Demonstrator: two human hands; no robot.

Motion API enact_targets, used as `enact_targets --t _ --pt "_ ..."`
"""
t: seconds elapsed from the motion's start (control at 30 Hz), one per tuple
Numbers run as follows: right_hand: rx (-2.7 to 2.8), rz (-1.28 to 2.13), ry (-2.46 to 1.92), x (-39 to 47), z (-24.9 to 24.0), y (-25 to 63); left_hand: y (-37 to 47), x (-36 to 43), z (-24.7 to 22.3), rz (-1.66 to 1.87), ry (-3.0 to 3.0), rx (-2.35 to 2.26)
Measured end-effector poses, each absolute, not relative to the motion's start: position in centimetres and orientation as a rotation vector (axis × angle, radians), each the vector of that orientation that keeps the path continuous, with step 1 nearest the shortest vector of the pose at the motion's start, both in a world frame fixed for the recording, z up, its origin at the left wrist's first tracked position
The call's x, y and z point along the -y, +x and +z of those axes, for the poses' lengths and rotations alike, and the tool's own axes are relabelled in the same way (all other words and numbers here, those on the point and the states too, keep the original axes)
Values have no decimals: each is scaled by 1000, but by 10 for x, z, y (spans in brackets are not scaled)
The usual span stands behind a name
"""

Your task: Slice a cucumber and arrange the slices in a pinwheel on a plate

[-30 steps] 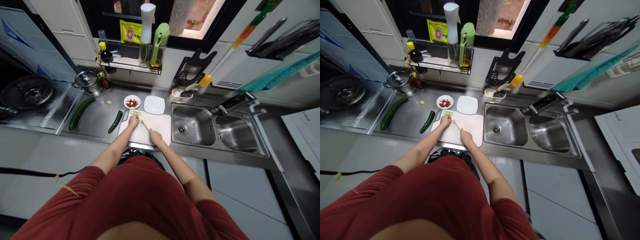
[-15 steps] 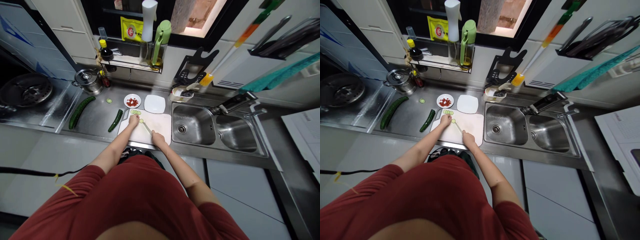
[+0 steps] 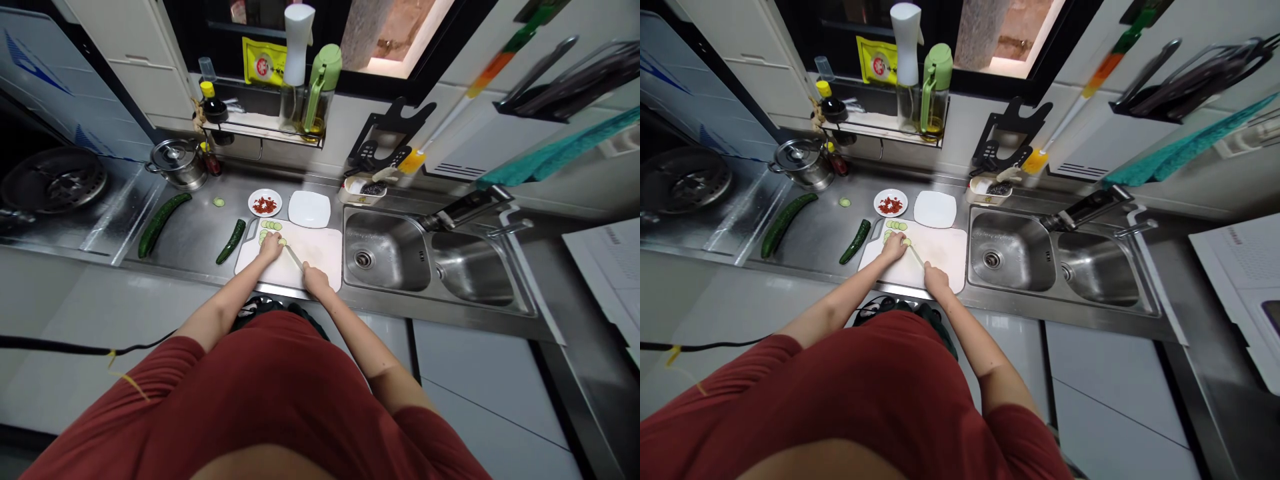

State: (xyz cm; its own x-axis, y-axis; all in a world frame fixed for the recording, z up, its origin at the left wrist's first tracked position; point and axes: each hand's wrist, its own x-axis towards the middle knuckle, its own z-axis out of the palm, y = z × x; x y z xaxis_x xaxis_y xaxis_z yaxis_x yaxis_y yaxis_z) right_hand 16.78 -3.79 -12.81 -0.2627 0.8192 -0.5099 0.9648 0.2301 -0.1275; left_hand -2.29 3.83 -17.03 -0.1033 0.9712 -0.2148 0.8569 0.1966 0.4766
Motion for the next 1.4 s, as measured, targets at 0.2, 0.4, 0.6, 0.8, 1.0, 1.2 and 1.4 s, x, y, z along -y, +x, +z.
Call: enact_targets --t 0.2,0.4,0.6,0.8,1.0,1.2,1.4 --pt "-2156 -592 1678 46 -122 168 -21 -37 -170 336 1695 -2018" --pt "-2094 -623 1819 49 -122 174 -20 -36 -174 393 1701 -2024" --pt "-2025 -649 1931 49 -125 178 -17 -37 -168 431 1681 -2037" --pt "-2027 -624 1963 50 -129 174 -14 -32 -159 525 1551 -1976" --pt "-2035 -654 1972 51 -131 174 -32 -10 -166 685 1384 -2014" --pt "-2039 -672 1991 50 -132 175 -64 -2 -170 770 1300 -2185" --pt "-2031 -693 1969 49 -129 174 -75 -5 -168 718 1271 -2282"
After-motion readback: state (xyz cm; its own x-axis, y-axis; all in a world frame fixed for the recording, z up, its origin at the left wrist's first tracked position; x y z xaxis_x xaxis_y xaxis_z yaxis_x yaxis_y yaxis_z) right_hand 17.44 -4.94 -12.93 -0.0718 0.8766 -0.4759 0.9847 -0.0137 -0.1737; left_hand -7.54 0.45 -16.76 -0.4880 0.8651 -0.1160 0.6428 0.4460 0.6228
